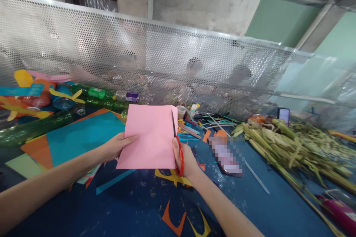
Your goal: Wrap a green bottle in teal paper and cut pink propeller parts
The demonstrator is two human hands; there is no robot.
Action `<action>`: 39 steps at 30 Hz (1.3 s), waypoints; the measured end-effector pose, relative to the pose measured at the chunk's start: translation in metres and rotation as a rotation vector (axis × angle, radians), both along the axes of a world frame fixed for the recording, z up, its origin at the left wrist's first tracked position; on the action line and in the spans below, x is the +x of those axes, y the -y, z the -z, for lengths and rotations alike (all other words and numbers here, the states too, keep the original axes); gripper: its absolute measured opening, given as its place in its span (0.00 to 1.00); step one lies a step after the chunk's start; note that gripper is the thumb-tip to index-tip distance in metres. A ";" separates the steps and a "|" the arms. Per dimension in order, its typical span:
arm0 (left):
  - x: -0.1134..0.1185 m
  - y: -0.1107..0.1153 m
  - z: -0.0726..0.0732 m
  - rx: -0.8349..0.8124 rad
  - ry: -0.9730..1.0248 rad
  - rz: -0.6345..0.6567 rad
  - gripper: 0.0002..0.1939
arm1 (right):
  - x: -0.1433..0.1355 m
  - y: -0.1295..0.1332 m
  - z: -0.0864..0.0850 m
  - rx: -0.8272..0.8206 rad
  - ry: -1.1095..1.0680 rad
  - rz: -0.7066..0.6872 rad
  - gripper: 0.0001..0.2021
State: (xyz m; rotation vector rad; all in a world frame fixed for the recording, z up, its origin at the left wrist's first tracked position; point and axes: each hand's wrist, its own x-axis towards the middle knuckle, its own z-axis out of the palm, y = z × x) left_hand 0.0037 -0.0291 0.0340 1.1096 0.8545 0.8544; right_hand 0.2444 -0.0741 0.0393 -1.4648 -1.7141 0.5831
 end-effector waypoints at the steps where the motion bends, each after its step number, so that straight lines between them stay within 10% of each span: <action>1: 0.000 0.000 0.001 0.008 0.000 0.004 0.18 | 0.000 0.000 0.000 -0.009 -0.012 -0.017 0.28; 39: 0.003 0.006 0.003 0.091 -0.082 0.092 0.16 | 0.012 -0.008 0.004 0.012 0.067 0.030 0.31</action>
